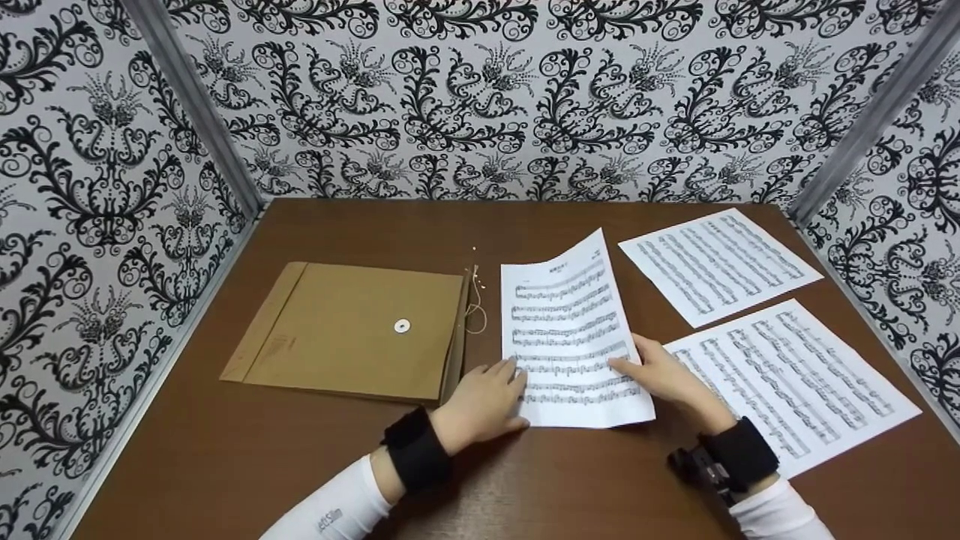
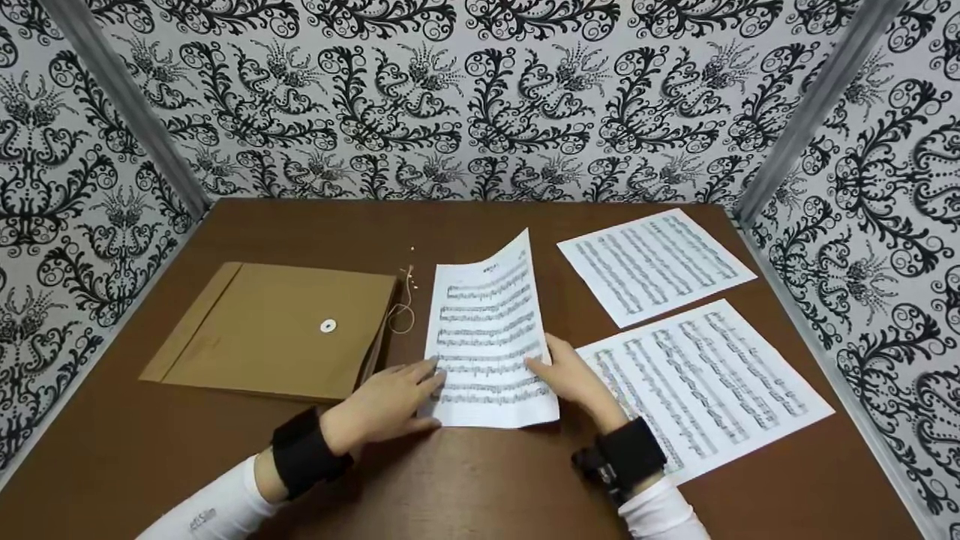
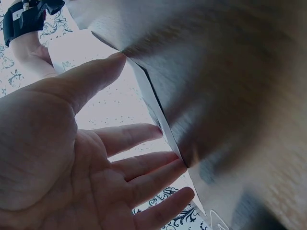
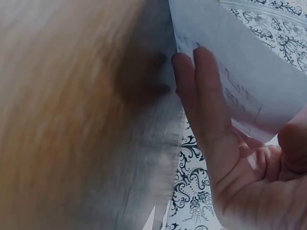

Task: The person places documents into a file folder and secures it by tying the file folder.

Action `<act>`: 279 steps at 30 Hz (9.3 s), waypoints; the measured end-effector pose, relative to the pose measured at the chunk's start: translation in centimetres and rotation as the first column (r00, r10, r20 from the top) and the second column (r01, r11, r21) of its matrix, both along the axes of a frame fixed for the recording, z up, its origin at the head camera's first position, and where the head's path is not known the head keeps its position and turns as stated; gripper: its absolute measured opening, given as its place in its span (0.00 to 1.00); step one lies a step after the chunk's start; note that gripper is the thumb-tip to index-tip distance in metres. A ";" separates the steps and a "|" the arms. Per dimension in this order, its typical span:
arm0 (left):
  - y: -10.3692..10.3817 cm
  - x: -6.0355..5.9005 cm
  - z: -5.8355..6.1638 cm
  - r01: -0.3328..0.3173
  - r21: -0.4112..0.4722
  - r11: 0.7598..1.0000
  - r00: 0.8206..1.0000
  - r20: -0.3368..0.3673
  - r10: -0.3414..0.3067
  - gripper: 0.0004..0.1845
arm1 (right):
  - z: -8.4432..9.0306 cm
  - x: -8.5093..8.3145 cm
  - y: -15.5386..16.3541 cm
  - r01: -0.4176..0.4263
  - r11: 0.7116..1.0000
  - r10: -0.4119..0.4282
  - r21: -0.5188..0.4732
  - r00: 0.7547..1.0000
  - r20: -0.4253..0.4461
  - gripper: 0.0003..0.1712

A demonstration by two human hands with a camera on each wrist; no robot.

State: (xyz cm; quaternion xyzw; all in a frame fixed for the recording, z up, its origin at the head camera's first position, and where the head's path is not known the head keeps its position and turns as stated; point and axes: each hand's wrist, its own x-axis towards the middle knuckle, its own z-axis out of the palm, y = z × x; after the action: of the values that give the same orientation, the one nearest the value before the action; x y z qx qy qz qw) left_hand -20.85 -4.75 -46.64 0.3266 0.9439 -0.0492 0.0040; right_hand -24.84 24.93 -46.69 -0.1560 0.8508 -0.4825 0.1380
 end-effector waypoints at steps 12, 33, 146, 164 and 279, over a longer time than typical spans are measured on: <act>0.0 0.0 -0.1 0.001 0.001 1.000 0.999 -0.041 -0.001 0.39 | 0.2 0.2 0.7 0.010 0.997 -0.008 -0.071 1.000 0.029 0.28; -0.3 0.0 0.8 -0.206 0.127 0.970 0.969 0.167 0.184 0.42 | 1.4 0.9 1.9 0.033 0.961 0.014 -0.274 0.986 0.168 0.32; -15.2 -7.3 4.1 -0.524 0.748 0.406 0.451 0.649 -0.613 0.33 | 3.7 -1.8 0.5 0.181 0.812 -0.039 -0.555 0.966 0.257 0.15; -12.6 -7.3 3.8 -0.669 0.695 0.264 0.559 0.704 -0.438 0.27 | 4.4 -1.6 1.4 0.282 0.744 -0.158 -0.606 0.955 0.252 0.14; -13.1 -6.7 4.5 -0.626 0.667 0.404 0.688 0.716 -0.115 0.27 | 2.9 -2.1 -0.4 0.164 0.936 -0.094 -0.313 0.970 0.226 0.16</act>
State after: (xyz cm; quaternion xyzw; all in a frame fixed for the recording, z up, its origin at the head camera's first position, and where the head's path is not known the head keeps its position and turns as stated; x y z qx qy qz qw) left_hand -27.51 -17.80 -42.18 0.1082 0.7946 0.5700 0.1788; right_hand -26.91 24.56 -43.77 -0.0692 0.7477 -0.6393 0.1658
